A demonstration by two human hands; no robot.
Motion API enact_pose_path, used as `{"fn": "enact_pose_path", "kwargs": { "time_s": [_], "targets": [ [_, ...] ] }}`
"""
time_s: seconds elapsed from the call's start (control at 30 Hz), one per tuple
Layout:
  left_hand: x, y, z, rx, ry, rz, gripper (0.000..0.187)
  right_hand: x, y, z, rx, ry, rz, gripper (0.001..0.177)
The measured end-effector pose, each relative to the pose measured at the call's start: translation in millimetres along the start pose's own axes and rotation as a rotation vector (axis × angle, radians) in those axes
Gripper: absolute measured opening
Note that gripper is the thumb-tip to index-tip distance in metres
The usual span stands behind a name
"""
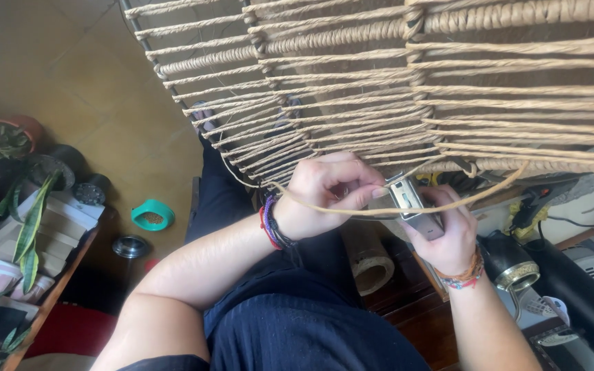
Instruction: Securing twine or wicker material to a frame using pliers, glue, and scissors to create a woven structure.
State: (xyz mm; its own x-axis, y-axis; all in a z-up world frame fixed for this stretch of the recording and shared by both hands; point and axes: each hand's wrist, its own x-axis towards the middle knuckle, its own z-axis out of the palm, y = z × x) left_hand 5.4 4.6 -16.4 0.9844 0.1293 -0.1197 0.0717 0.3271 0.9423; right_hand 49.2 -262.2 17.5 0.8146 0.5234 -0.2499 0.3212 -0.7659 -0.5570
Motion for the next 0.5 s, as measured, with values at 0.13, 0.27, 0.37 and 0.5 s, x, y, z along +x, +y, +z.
{"fn": "enact_pose_path", "kwargs": {
  "time_s": [0.13, 0.27, 0.37, 0.5],
  "targets": [
    [-1.1, -2.6, 0.1, 0.018, -0.005, 0.003, 0.004, -18.2, 14.8, 12.7, -0.105, 0.089, 0.03, 0.028],
    [-0.2, 3.9, -0.4, 0.019, -0.007, -0.001, 0.005, -9.2, -14.6, 0.4, -0.02, 0.038, 0.079, 0.034],
    [0.2, 2.4, 1.2, 0.043, 0.001, -0.002, 0.006, -8.8, -20.3, -7.7, 0.088, -0.041, 0.108, 0.05],
    [-0.7, 5.2, 2.4, 0.068, 0.003, -0.019, 0.006, -21.7, -14.9, -10.6, 0.087, -0.037, 0.153, 0.059]
  ]
}}
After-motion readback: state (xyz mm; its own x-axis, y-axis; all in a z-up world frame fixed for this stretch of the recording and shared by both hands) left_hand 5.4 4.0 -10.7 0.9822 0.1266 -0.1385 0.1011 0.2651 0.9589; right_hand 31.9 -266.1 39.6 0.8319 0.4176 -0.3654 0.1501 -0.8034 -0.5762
